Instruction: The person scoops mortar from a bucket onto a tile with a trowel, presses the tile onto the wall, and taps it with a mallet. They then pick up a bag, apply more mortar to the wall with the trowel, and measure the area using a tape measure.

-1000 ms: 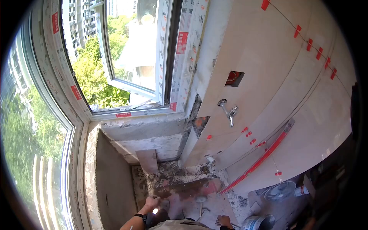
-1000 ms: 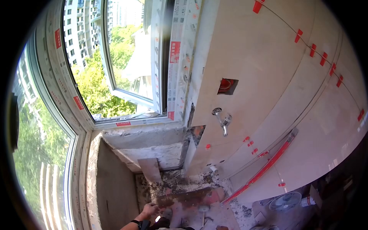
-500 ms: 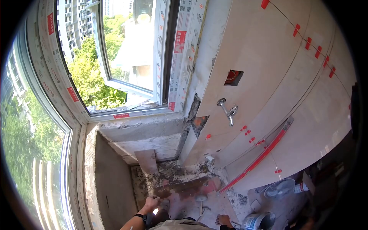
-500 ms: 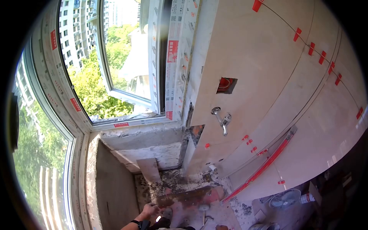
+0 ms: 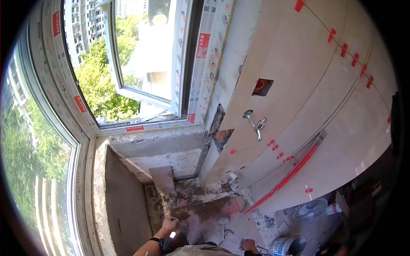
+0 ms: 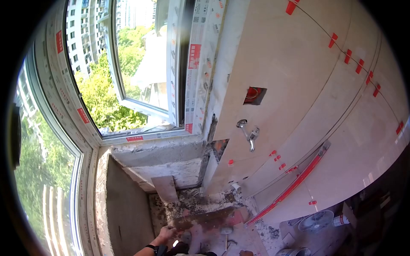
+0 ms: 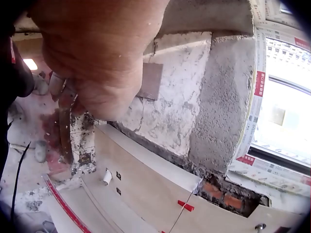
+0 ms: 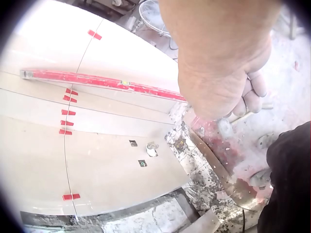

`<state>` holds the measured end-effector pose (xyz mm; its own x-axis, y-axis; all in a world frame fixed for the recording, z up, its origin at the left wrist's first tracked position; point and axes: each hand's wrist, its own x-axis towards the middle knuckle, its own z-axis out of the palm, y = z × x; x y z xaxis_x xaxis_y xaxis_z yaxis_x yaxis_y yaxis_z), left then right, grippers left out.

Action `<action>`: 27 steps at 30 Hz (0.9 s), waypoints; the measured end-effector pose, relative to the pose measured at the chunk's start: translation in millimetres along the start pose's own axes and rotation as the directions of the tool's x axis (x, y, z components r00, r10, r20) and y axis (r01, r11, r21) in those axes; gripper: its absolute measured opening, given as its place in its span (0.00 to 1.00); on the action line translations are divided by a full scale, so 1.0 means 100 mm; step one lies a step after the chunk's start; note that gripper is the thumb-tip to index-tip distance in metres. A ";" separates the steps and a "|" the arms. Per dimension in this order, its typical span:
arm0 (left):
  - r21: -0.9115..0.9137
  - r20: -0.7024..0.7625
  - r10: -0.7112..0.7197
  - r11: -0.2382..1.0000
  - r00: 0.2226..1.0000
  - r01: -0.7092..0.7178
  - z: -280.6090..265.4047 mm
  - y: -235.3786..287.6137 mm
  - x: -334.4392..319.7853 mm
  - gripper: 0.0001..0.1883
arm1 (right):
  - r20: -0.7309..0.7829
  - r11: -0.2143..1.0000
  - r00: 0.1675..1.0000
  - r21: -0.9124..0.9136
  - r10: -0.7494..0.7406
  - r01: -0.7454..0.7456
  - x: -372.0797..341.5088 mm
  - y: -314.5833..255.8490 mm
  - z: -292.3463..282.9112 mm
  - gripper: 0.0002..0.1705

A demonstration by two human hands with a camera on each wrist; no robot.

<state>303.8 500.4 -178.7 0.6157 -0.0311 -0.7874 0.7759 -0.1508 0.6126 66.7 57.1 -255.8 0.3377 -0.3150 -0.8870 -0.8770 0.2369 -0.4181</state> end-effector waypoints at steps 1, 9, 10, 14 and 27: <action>0.004 -0.003 -0.005 1.000 1.000 0.005 0.00 0.01 -0.01 0.14 | -0.007 1.000 1.000 -0.005 0.003 -0.003 0.00 0.00 0.00 0.13; 0.018 -0.001 0.023 1.000 1.000 -0.023 -0.02 -0.10 0.09 0.12 | -0.092 0.997 0.996 -0.074 -0.015 0.008 -0.19 -0.19 0.10 0.11; 0.019 -0.003 0.024 1.000 1.000 -0.024 -0.02 -0.09 0.08 0.13 | -0.081 0.998 0.997 -0.066 -0.008 0.002 -0.19 -0.20 0.10 0.11; 0.017 0.001 0.015 1.000 1.000 -0.015 -0.02 -0.04 0.04 0.13 | -0.044 0.999 0.999 -0.041 0.003 -0.005 -0.23 -0.25 0.11 0.11; 0.004 0.028 0.030 1.000 0.999 -0.030 -0.03 -0.02 0.06 0.12 | -0.083 0.995 0.996 -0.090 -0.037 0.030 -0.39 -0.36 0.19 0.12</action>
<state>306.6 503.9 -184.4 0.6347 -0.0629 -0.7702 0.7564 -0.1535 0.6358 91.8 78.5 -210.3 0.3410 -0.3985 -0.8514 -0.8937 0.1435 -0.4251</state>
